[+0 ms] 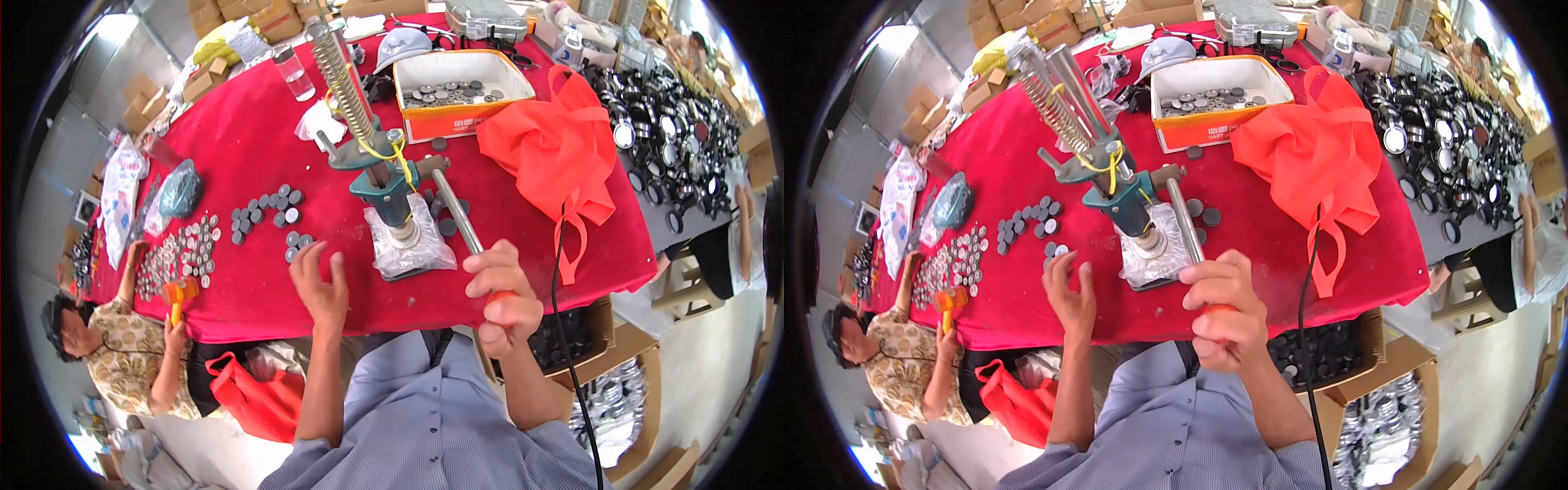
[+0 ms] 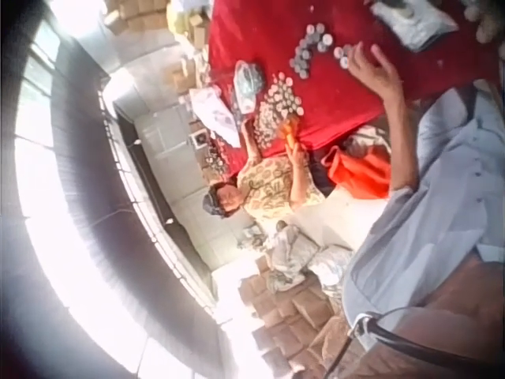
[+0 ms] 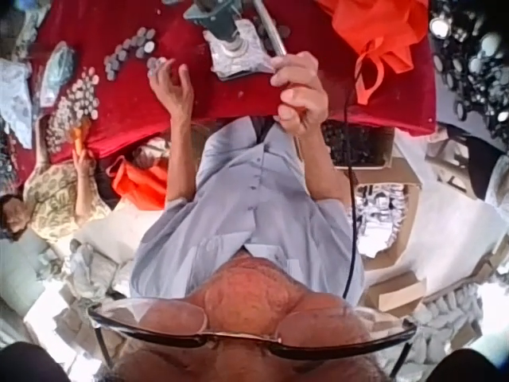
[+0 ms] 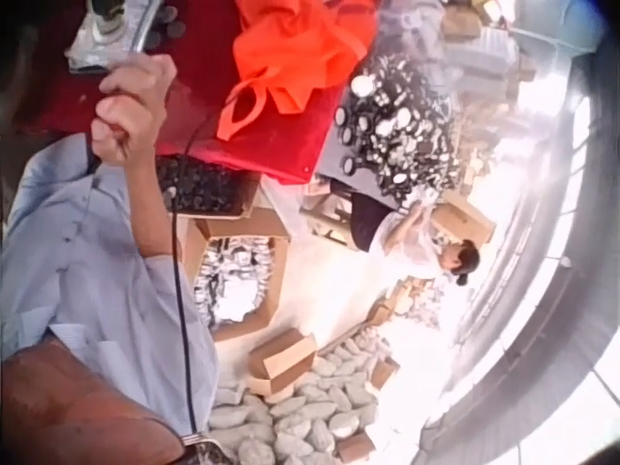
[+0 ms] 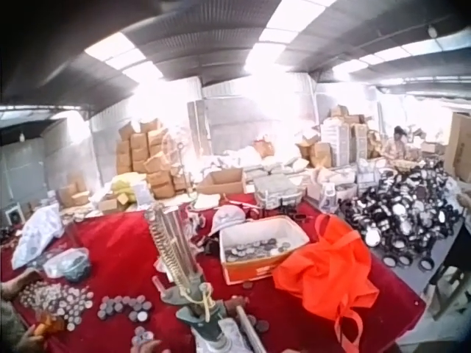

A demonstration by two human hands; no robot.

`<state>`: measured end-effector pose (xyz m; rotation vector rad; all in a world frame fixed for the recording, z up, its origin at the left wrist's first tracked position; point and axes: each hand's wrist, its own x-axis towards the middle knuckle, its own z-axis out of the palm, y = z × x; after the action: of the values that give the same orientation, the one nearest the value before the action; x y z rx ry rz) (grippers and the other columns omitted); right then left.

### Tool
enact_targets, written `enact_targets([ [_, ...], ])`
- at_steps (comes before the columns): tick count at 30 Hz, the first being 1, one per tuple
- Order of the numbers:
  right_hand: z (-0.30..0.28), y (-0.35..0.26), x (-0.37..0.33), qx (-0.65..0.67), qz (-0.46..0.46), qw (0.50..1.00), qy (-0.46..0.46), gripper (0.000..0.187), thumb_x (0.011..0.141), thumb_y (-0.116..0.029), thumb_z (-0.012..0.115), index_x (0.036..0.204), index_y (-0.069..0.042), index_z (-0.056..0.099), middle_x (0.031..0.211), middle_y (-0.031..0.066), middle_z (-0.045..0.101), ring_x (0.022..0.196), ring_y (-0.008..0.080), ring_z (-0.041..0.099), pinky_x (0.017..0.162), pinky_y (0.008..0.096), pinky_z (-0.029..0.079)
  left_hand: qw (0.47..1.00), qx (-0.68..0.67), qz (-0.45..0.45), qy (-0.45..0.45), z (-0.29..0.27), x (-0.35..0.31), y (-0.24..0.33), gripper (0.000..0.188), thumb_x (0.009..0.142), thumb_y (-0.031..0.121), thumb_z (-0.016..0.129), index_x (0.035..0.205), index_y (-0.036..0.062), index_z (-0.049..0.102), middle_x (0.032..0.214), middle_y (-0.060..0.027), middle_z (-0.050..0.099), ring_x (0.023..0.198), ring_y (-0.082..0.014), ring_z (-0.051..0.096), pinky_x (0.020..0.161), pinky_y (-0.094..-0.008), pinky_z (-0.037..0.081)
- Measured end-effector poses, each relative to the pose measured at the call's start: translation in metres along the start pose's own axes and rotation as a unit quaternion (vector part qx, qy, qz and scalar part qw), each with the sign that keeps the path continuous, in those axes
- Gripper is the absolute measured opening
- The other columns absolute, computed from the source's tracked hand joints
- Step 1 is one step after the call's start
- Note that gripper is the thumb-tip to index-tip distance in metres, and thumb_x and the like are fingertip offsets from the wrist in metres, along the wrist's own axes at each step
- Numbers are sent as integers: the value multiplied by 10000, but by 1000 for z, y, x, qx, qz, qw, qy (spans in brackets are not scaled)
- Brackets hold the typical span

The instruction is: The person assembles small circular plastic components by hand, using a manual lever press to join them at a factory workbench.

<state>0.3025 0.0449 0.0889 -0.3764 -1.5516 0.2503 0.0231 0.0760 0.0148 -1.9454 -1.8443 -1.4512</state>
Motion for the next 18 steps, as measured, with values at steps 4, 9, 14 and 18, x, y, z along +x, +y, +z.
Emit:
enact_targets([
  [4,14,1,-5,-3,12,999,46,276,1034,-421,582,1121,-190,460,970,113,639,995,332,653,865,519,407,990,132,-46,-31,-19,-8,-36,365,874,83,761,1223,33,670,1234,-187,569,1145,-376,558,964,-474,477],
  [9,10,1,9,1,-7,999,50,197,922,-227,654,1049,-132,538,923,111,655,926,340,681,813,488,415,990,113,-57,-55,-13,-8,-41,355,869,128,780,1204,42,701,1187,-190,568,1073,-378,587,933,-461,491],
  [14,12,4,52,-18,-34,998,43,234,839,-116,672,1053,-87,583,900,93,665,856,293,672,814,469,459,991,115,-28,-62,-15,-6,-43,319,849,110,798,1155,63,723,1055,-147,678,1010,-343,648,901,-423,528],
  [18,31,14,116,-17,51,995,79,242,856,-78,691,1086,-39,627,908,100,665,808,252,665,765,375,518,992,-27,-103,-68,-12,2,-16,404,820,90,831,1189,28,679,1015,-156,728,917,-289,717,825,-402,565],
])
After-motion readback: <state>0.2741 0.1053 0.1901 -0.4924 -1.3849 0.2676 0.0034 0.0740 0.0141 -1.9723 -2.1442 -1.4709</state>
